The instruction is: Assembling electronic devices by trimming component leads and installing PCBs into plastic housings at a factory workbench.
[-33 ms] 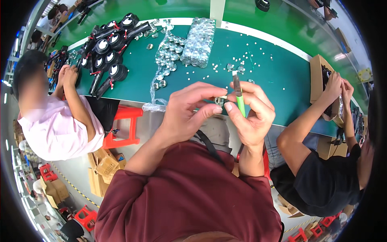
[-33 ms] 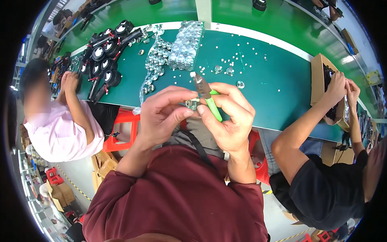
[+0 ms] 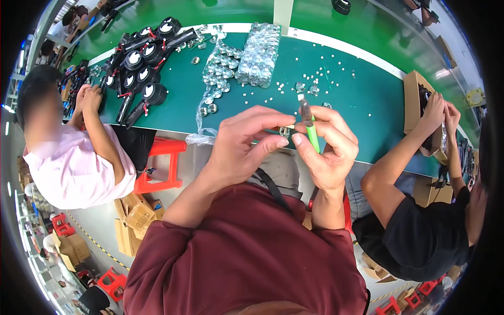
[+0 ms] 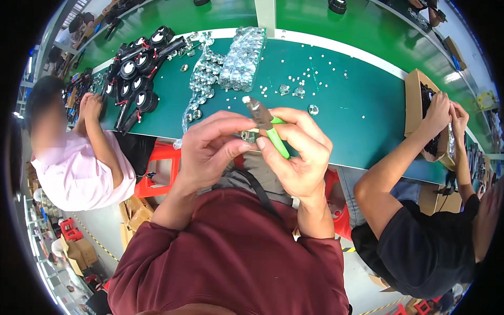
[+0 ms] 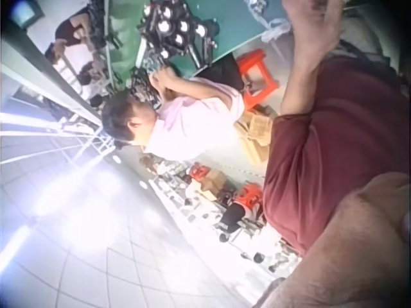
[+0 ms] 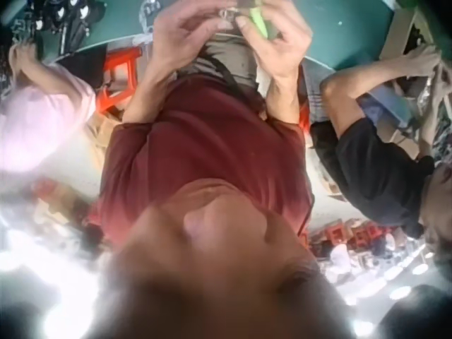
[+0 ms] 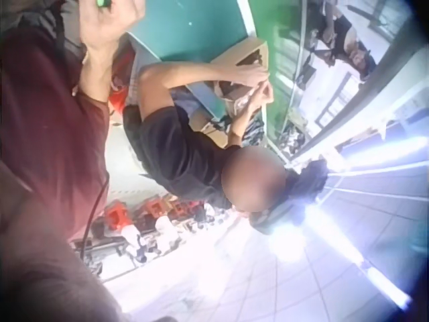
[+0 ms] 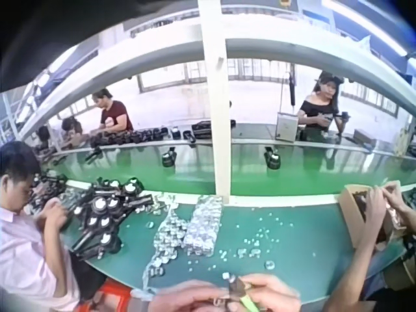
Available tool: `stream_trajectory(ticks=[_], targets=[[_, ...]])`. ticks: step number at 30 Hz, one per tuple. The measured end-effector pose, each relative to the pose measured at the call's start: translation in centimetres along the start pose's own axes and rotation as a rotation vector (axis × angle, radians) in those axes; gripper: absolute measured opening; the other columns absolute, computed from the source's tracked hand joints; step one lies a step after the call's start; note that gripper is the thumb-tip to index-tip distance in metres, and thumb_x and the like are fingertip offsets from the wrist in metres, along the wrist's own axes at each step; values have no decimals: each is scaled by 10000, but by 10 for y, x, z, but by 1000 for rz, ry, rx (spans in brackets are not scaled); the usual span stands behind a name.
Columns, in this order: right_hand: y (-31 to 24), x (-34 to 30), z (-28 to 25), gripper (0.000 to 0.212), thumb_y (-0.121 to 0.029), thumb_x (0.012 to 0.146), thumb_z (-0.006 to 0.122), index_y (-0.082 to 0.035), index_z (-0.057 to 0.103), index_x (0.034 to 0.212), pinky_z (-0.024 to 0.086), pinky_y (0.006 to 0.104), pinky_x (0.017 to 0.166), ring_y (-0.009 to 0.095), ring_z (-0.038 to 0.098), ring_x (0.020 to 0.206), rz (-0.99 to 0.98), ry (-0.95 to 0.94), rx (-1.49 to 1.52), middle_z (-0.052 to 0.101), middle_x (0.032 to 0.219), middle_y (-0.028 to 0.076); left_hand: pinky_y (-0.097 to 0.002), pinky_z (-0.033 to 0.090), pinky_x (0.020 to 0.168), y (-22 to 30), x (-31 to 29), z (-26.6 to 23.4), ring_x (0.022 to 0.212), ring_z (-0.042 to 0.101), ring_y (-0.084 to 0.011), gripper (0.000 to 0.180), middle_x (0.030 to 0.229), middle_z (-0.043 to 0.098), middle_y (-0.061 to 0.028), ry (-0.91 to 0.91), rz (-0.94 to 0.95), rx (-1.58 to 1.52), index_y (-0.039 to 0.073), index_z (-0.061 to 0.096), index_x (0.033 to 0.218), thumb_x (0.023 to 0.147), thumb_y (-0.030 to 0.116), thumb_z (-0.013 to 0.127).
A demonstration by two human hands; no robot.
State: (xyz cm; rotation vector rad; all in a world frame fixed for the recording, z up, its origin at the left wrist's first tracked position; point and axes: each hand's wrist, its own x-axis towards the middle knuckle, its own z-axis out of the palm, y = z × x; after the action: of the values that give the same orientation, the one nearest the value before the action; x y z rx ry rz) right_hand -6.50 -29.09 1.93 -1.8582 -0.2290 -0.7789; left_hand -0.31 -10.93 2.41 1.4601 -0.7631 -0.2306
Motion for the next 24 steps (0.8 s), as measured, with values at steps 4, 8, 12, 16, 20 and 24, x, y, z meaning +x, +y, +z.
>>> stream_trajectory(ticks=[4, 8, 12, 16, 20, 24], targets=[[-9, -2, 0, 157, 20, 747, 785, 31, 740, 898, 537, 295, 699, 211, 701, 817, -35, -13, -45, 700, 1027, 153, -292, 620, 788, 4, -3, -7, 934, 704, -189, 340, 1091, 673, -141, -36, 32, 77, -3, 670, 1200, 865, -41, 712], [-9, -7, 6, 159, 24, 744, 790, 34, 737, 893, 535, 294, 684, 207, 697, 802, -37, -10, -32, 698, 1030, 153, -316, 621, 819, 3, -10, -1, 974, 707, -199, 286, 1092, 676, -138, -35, -66, -42, -25, 669, 1145, 865, -52, 715], [-11, -11, 8, 152, 3, 767, 779, 38, 742, 910, 527, 299, 728, 211, 683, 857, 41, -46, -49, 697, 1033, 164, -323, 615, 853, -1, -11, -5, 983, 700, -189, 220, 1083, 671, -125, -54, -126, -167, -34, 669, 1084, 870, -67, 710], [-6, -7, 5, 134, 28, 753, 776, 41, 705, 866, 528, 292, 634, 211, 689, 754, 20, -81, -76, 690, 1027, 169, -313, 609, 872, -11, -12, -6, 962, 691, -179, 215, 1093, 655, -127, -48, -182, -313, -33, 671, 1067, 862, -84, 708], [-2, -3, 3, 119, 21, 776, 748, 25, 699, 884, 528, 306, 612, 219, 686, 725, -14, -46, -121, 687, 1008, 174, -283, 592, 831, -17, -2, -3, 999, 655, -168, 189, 1205, 597, -146, -74, -118, -364, -57, 646, 1057, 877, -95, 691], [4, -1, 0, 94, 7, 796, 732, 20, 693, 880, 523, 303, 598, 219, 682, 694, 84, -74, -107, 682, 1019, 180, -310, 585, 835, -29, 7, 0, 1010, 664, -178, 195, 1171, 635, -153, -119, -255, -642, -41, 598, 1083, 908, -65, 681]])
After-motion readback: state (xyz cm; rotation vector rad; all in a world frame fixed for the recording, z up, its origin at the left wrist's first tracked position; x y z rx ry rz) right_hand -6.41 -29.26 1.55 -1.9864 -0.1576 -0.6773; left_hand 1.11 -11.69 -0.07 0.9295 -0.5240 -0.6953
